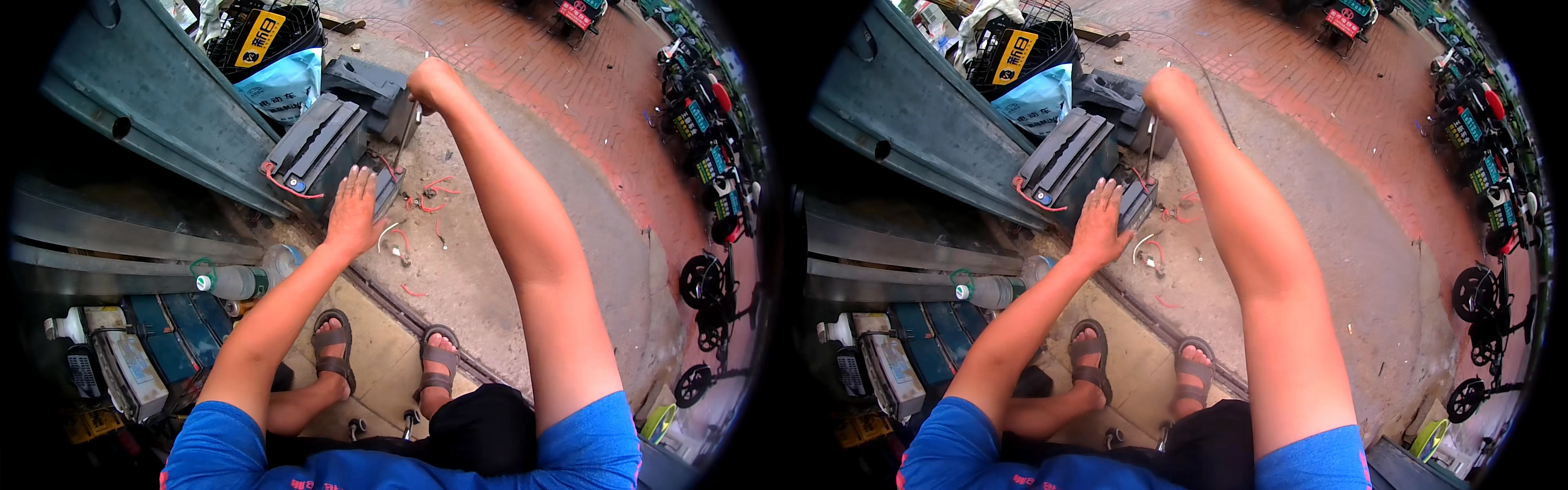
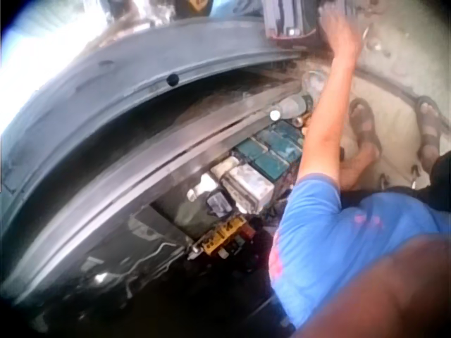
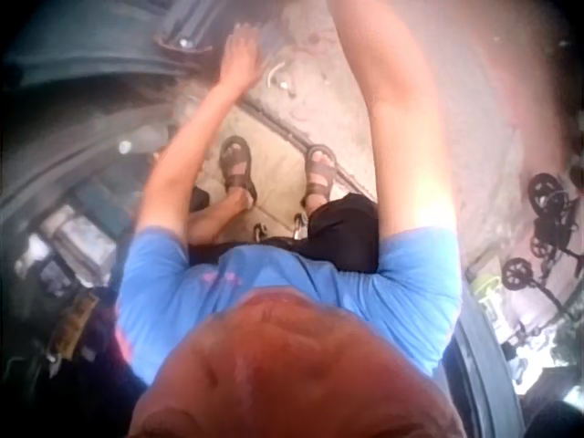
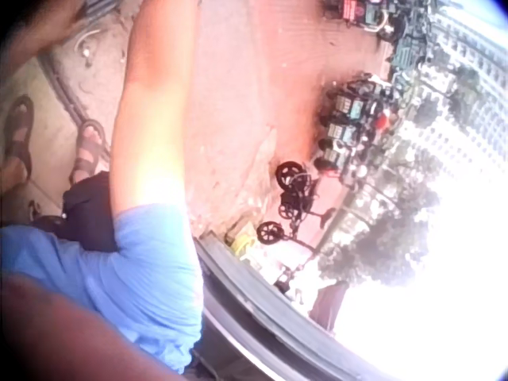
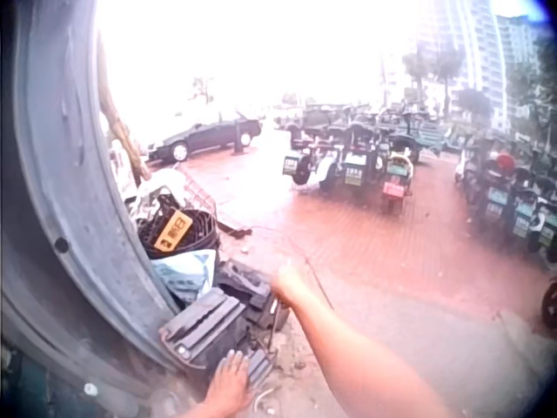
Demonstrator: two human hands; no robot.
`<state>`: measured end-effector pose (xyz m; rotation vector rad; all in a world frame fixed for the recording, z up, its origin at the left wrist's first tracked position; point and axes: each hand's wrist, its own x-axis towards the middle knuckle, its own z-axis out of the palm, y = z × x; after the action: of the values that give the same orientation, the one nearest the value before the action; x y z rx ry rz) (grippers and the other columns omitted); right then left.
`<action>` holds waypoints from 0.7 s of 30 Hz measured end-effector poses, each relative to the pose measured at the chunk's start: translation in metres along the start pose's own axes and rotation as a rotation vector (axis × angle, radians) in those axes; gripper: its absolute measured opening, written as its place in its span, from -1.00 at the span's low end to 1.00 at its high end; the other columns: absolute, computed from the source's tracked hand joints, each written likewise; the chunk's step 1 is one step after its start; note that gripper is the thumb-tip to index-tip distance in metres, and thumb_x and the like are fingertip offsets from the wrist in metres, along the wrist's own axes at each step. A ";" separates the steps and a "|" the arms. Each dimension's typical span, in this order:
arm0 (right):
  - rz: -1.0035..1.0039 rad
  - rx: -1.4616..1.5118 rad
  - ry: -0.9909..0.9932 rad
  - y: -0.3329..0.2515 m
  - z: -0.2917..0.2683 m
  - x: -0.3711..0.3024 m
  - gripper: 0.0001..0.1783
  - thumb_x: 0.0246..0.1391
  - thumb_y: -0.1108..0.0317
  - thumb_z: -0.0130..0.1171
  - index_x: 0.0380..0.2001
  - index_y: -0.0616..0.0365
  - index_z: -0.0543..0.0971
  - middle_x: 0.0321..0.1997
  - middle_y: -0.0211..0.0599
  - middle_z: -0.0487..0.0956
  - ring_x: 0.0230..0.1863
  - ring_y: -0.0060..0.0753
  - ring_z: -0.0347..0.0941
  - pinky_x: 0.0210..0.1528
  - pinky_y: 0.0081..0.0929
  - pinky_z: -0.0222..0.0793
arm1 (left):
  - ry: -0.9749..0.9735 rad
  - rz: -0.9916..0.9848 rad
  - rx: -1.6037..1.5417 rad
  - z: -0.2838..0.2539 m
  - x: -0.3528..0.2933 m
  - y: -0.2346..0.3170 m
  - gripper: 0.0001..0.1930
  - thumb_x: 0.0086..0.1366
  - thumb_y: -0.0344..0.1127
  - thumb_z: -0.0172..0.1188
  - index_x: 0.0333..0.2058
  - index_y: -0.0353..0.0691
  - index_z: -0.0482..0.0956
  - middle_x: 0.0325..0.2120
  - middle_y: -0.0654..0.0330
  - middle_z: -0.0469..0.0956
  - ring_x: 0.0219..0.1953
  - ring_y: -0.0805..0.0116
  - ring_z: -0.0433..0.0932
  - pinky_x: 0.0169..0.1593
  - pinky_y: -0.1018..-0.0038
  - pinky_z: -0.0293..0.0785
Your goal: The person uses a T-shaped wrench to tighten the terminals on a series of lead-acid batteries arranged on the floor. They work methodically on each battery, securing the connections and ensuring the terminals are tight.
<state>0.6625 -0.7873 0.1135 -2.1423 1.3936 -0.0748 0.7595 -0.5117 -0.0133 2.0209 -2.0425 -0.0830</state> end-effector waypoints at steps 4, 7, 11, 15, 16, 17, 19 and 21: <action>0.295 0.554 0.196 -0.024 0.026 0.042 -0.83 0.17 0.52 0.15 -0.42 0.39 0.67 -0.44 -0.01 0.72 -0.48 -0.16 0.72 -0.39 -0.28 0.67 | -0.089 -0.164 0.066 0.036 -0.008 -0.022 -0.05 0.16 -0.09 0.46 0.36 -0.48 0.17 0.40 -0.22 0.18 0.52 -0.15 0.04 0.55 0.07 -0.05; 0.446 0.550 0.354 0.003 0.044 0.099 -0.85 0.20 0.51 0.16 -0.39 0.41 0.62 -0.44 0.04 0.71 -0.46 -0.13 0.72 -0.38 -0.24 0.69 | -0.057 -0.114 0.013 0.071 0.002 -0.029 -0.07 0.13 -0.13 0.45 0.35 -0.49 0.19 0.40 -0.22 0.19 0.51 -0.15 0.06 0.55 0.06 -0.06; 0.596 0.892 0.546 -0.008 0.055 0.082 -0.80 0.22 0.47 0.14 -0.17 0.43 0.54 -0.29 0.07 0.69 -0.28 -0.05 0.72 -0.27 -0.21 0.69 | 0.000 -0.206 0.007 0.081 -0.001 -0.028 -0.11 0.07 -0.20 0.44 0.30 -0.50 0.24 0.36 -0.22 0.24 0.48 -0.15 0.11 0.55 0.04 -0.05; 0.486 1.256 0.374 -0.026 0.036 0.029 -0.56 0.33 0.47 -0.09 0.24 0.36 0.32 0.01 0.19 0.63 -0.02 0.14 0.67 0.01 -0.11 0.66 | 0.032 -0.249 0.058 0.082 -0.005 -0.034 -0.16 0.04 -0.20 0.44 0.25 -0.49 0.30 0.32 -0.21 0.28 0.44 -0.16 0.17 0.54 0.03 -0.04; 0.433 1.193 0.232 -0.033 0.029 0.017 -0.57 0.34 0.48 -0.12 0.24 0.34 0.33 0.03 0.21 0.62 -0.02 0.17 0.67 0.01 -0.05 0.66 | 0.034 -0.251 0.072 0.081 -0.005 -0.034 -0.17 0.04 -0.19 0.44 0.23 -0.48 0.32 0.31 -0.21 0.29 0.43 -0.17 0.19 0.53 0.03 -0.03; 0.385 1.127 0.086 -0.038 0.026 0.011 -0.58 0.35 0.49 -0.15 0.24 0.32 0.34 0.05 0.24 0.61 -0.02 0.21 0.67 0.02 0.01 0.66 | 0.024 -0.259 0.079 0.080 -0.007 -0.036 -0.17 0.04 -0.18 0.44 0.23 -0.48 0.32 0.31 -0.21 0.29 0.43 -0.17 0.18 0.53 0.03 -0.02; 0.397 1.025 -0.111 0.011 0.024 0.064 -0.48 0.33 0.38 -0.05 0.30 0.33 0.32 0.12 0.24 0.59 -0.03 0.25 0.66 -0.01 0.15 0.64 | 0.015 -0.229 0.076 0.080 0.003 -0.028 -0.16 0.04 -0.17 0.45 0.23 -0.46 0.32 0.32 -0.21 0.28 0.43 -0.18 0.18 0.53 0.03 0.00; 0.120 0.569 -0.359 0.050 0.024 0.099 -0.51 0.25 0.14 0.11 0.12 0.24 0.51 0.00 0.09 0.67 -0.11 0.09 0.68 -0.06 -0.03 0.65 | -0.006 -0.193 0.059 0.080 0.007 -0.029 -0.15 0.03 -0.15 0.46 0.23 -0.46 0.31 0.32 -0.22 0.28 0.43 -0.17 0.18 0.53 0.04 0.00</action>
<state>0.6749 -0.8752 0.0435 -1.5129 1.1192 -0.0326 0.7694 -0.5306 -0.0962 2.2515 -1.8691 -0.0665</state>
